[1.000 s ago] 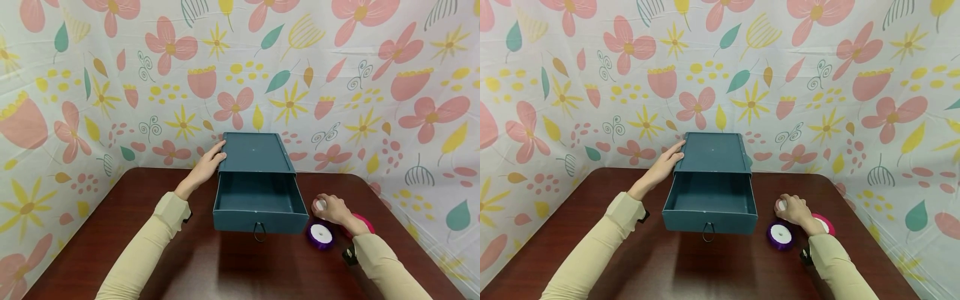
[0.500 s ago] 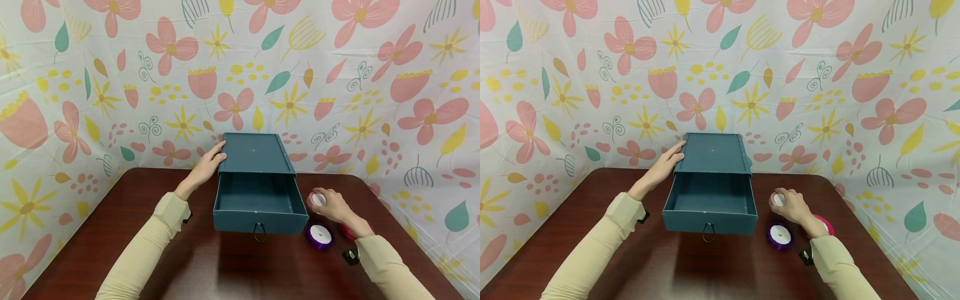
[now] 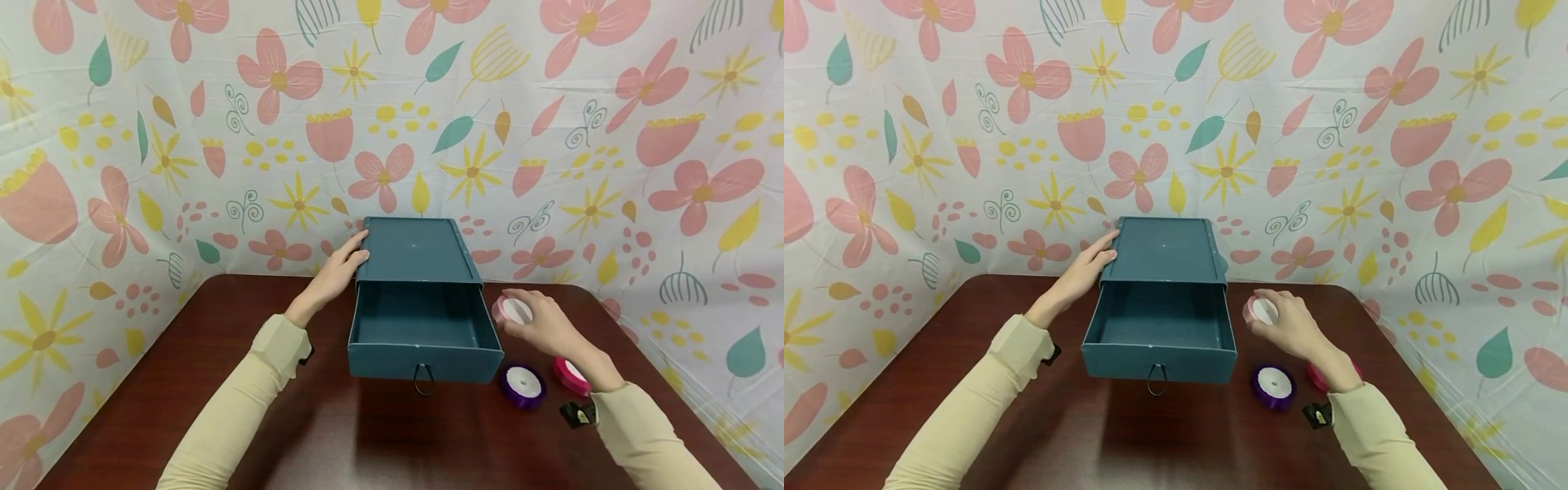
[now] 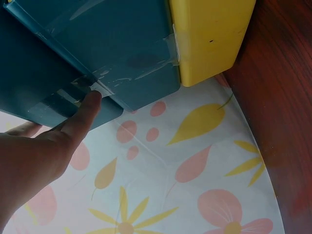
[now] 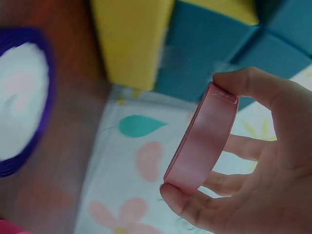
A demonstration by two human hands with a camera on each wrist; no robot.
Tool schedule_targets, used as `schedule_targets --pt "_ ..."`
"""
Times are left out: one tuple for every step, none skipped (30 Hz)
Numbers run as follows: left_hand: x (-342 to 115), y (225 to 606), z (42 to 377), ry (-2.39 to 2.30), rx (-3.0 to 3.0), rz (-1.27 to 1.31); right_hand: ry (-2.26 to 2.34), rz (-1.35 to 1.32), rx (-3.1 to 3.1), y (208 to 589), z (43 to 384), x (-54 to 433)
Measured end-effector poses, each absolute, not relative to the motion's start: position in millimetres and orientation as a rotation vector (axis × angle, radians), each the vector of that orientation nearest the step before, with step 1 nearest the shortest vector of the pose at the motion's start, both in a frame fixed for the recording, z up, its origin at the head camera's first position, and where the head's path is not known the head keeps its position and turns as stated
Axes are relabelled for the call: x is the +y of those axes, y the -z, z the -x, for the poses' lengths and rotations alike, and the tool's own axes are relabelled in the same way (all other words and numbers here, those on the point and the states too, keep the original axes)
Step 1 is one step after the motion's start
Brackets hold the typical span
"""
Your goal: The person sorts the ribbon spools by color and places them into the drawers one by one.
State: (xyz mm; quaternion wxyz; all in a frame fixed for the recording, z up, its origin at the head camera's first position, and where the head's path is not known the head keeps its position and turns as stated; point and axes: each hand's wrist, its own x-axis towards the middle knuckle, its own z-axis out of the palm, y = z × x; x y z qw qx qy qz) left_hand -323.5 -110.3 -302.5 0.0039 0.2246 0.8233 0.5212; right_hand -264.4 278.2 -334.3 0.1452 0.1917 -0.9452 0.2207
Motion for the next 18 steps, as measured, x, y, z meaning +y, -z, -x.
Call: schedule_targets --pt "-110.0 299.2 319.9 -1.630 2.578 -0.704 -0.642 -0.553 -2.724 329.3 262.0 276.7" --pt "-109.6 296.0 316.6 -1.625 2.578 -0.704 -0.649 -0.554 -2.721 324.4 259.7 275.0" --pt "-109.2 292.7 312.9 -1.621 2.579 -0.705 -0.652 -0.555 -2.717 319.5 257.3 273.3" --pt "-108.8 289.5 309.0 -1.615 2.580 -0.706 -0.652 -0.558 -2.711 314.9 255.0 271.8" --pt "-108.3 286.6 305.4 -1.612 2.580 -0.707 -0.650 -0.564 -2.703 310.5 253.1 270.4" --pt "-107.8 284.1 302.0 -1.611 2.581 -0.709 -0.653 -0.571 -2.693 306.2 251.0 268.9" --pt "-107.7 283.5 301.1 -1.611 2.581 -0.707 -0.654 -0.578 -2.681 302.2 249.1 267.4" --pt "-107.6 282.7 300.0 -1.613 2.581 -0.704 -0.655 -0.582 -2.672 298.2 247.1 265.7" --pt "-107.4 282.0 298.9 -1.615 2.581 -0.701 -0.657 -0.588 -2.663 294.4 245.2 264.2" --pt "-107.3 281.5 298.1 -1.617 2.581 -0.699 -0.661 -0.594 -2.654 290.7 243.3 262.6" --pt "-107.2 281.4 297.9 -1.619 2.581 -0.698 -0.663 -0.597 -2.643 287.2 241.3 261.0" --pt "-107.1 281.6 298.1 -1.619 2.583 -0.698 -0.666 -0.597 -2.635 284.0 239.2 259.4" --pt "-107.1 281.9 298.4 -1.618 2.584 -0.695 -0.668 -0.595 -2.625 281.1 237.3 257.8" --pt "-107.1 282.0 298.6 -1.616 2.586 -0.695 -0.670 -0.591 -2.616 278.5 235.3 256.1" --pt "-107.1 282.4 298.8 -1.615 2.586 -0.695 -0.673 -0.595 -2.604 276.1 233.6 254.2" --pt "-107.1 282.7 299.0 -1.613 2.587 -0.695 -0.674 -0.597 -2.592 274.1 231.9 252.3" --pt "-107.1 283.0 299.3 -1.614 2.584 -0.697 -0.675 -0.604 -2.577 272.2 230.5 250.4" --pt "-107.1 283.1 299.5 -1.614 2.584 -0.698 -0.678 -0.614 -2.562 270.2 229.0 248.2"
